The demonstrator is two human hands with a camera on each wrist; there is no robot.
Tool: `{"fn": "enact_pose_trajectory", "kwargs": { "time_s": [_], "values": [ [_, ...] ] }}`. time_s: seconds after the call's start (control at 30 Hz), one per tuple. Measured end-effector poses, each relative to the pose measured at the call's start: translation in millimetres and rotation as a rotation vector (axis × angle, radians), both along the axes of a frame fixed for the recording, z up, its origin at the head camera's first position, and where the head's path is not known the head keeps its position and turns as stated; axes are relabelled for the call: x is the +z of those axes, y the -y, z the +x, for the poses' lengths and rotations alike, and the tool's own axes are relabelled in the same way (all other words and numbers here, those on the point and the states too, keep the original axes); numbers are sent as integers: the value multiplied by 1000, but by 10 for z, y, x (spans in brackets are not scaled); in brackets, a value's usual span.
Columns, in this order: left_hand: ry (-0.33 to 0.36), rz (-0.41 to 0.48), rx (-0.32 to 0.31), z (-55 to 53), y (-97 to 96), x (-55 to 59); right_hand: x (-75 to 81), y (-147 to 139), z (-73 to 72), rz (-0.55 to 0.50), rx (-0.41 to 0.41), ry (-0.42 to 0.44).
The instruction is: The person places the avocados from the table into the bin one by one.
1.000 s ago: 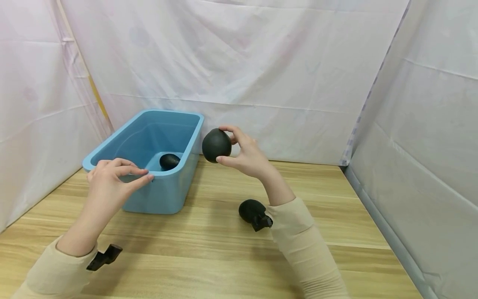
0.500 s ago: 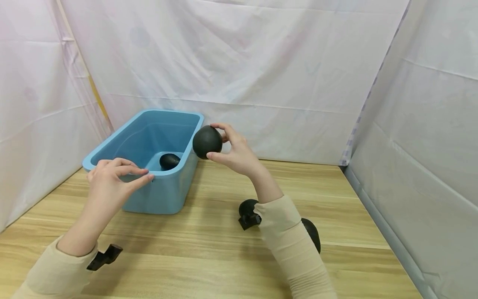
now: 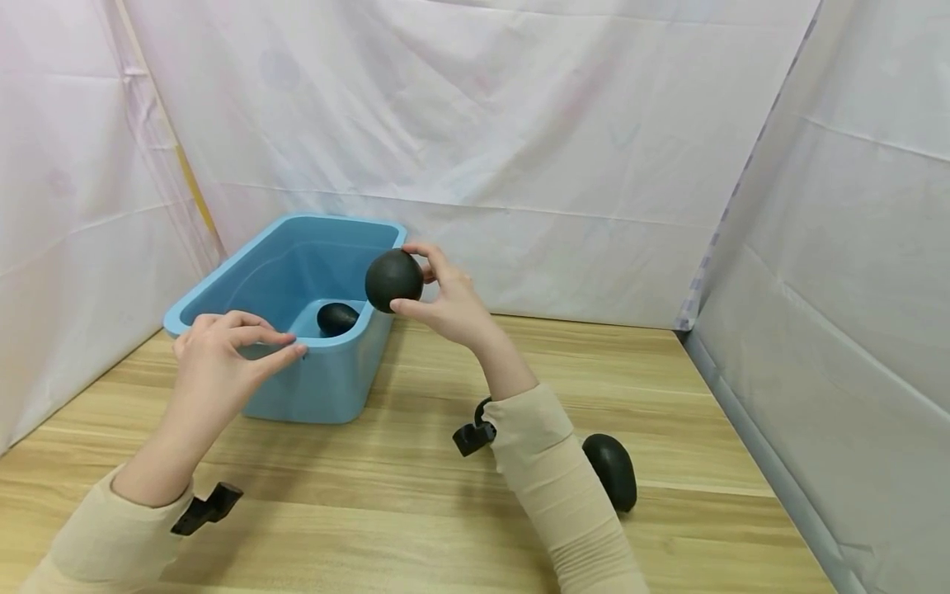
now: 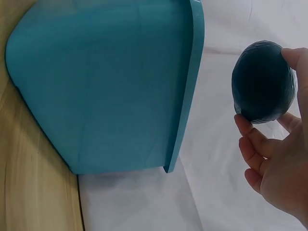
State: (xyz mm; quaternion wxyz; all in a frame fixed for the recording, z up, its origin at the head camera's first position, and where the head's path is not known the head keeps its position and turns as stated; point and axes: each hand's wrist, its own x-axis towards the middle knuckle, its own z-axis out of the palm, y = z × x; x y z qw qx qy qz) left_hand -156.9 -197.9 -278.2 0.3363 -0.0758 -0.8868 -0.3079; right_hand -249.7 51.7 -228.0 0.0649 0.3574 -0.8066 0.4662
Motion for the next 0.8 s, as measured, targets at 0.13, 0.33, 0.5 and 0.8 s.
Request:
{"fn": "enact_pose_trajectory", "kwargs": {
  "time_s": [0.13,0.33,0.5,0.8],
  "values": [
    [2,2,-1,6,2,-1,-29,62,-22,-11,-2,13],
    [5,1,3,12,2,-6,-92,152,-77,-25,-16,26],
    [-5,-3,2,12,5,-6,-223,217,-229,-32,-37,24],
    [-10,-6,-6,4,5,-7,-400,336,-399,-20,-76,15]
  ]
}}
